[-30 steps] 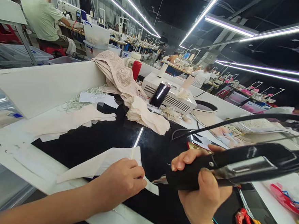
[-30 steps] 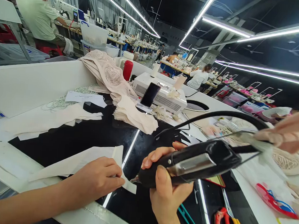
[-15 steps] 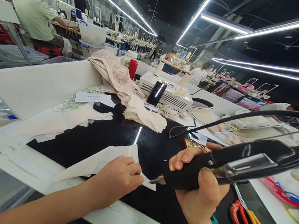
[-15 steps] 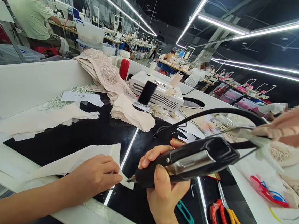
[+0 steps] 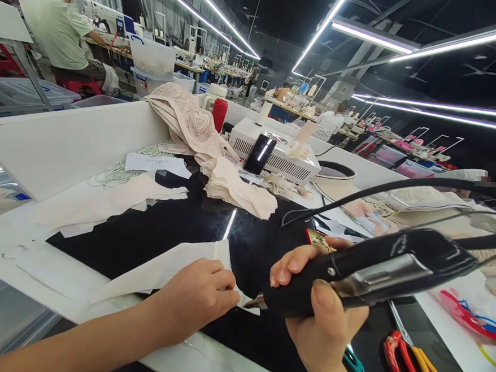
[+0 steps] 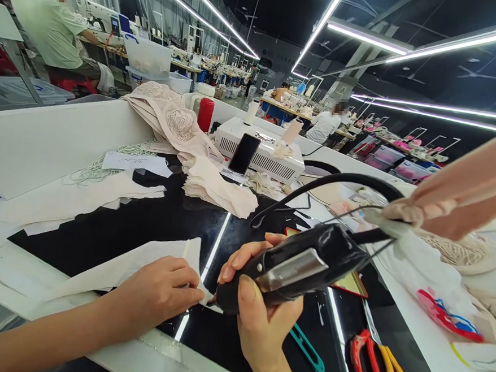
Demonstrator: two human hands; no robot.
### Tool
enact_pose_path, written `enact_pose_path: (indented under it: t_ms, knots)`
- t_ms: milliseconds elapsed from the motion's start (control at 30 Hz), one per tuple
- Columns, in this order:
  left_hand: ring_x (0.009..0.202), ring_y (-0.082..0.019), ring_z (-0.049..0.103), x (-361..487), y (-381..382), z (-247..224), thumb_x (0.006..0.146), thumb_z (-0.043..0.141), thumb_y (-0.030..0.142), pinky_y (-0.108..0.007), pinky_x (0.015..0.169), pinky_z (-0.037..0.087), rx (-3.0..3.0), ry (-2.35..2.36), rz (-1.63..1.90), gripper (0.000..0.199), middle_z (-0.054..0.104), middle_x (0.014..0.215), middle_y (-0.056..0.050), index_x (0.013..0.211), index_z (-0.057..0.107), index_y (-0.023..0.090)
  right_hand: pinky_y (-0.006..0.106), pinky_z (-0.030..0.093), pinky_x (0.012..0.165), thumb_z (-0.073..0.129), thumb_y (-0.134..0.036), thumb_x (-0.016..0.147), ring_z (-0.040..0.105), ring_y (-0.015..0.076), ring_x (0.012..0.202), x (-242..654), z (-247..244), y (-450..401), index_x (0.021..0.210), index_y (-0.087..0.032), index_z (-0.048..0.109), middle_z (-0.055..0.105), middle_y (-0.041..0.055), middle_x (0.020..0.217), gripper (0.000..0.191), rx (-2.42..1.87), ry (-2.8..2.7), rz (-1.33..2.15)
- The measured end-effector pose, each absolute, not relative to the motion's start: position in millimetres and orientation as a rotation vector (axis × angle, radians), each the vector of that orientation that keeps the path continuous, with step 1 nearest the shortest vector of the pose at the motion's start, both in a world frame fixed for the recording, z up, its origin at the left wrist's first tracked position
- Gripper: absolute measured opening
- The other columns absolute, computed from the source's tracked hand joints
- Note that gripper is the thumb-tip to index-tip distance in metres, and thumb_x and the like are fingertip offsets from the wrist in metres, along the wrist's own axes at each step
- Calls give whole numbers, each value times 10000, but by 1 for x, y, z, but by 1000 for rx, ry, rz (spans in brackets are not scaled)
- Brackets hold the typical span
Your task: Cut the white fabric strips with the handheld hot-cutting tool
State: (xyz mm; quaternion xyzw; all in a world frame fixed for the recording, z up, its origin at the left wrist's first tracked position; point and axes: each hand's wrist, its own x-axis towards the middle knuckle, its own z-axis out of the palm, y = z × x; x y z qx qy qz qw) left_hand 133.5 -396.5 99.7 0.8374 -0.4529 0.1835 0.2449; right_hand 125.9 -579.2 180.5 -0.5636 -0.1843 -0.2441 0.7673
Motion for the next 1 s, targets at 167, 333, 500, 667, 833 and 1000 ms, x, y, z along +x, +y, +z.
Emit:
enact_pose_path:
  t_ms: [167,333,500,667,833,1000]
  knots:
    - [809,-183,569,133,-396,99,896,548,-63,-323,718,458,2283,-1242,520,262,666,954,-9,923,649,177,263,577,504,853,-369,856,609,142,577,124,185,-587,1179,-276,600,646,-39,772,421,-1204,-357,-586]
    - [804,-182,569,133,-396,98,916,584,-34,-327,725,466,2297,-1239,515,217,655,934,-4,896,635,177,281,578,491,834,-381,878,617,154,572,123,181,-588,1181,-281,605,646,-37,769,393,-1235,-353,-590]
    - [829,-185,597,133,-397,100,972,635,45,-335,737,495,2262,-1229,492,146,674,954,-6,949,666,185,294,574,505,787,-347,922,627,158,578,123,179,-588,1196,-289,594,644,-36,783,341,-1270,-358,-595]
    - [1027,-181,675,139,-383,113,1071,588,154,-323,914,562,2168,-1202,407,107,720,1098,-32,1078,693,175,294,578,518,811,-347,888,630,156,590,129,177,-594,1205,-281,593,646,-32,797,390,-1257,-366,-590]
    - [1044,-187,690,150,-355,120,1102,504,138,-329,938,575,2279,-1246,419,208,737,1126,-46,1080,708,173,300,574,537,800,-322,885,630,154,605,144,173,-605,1190,-275,583,649,-33,811,377,-1274,-331,-626]
    - [907,-163,663,138,-351,120,1033,500,23,-270,811,570,2396,-1236,360,257,703,1018,-43,1068,695,187,297,570,559,802,-308,877,625,145,609,163,172,-608,1169,-272,568,651,-47,816,377,-1245,-307,-660]
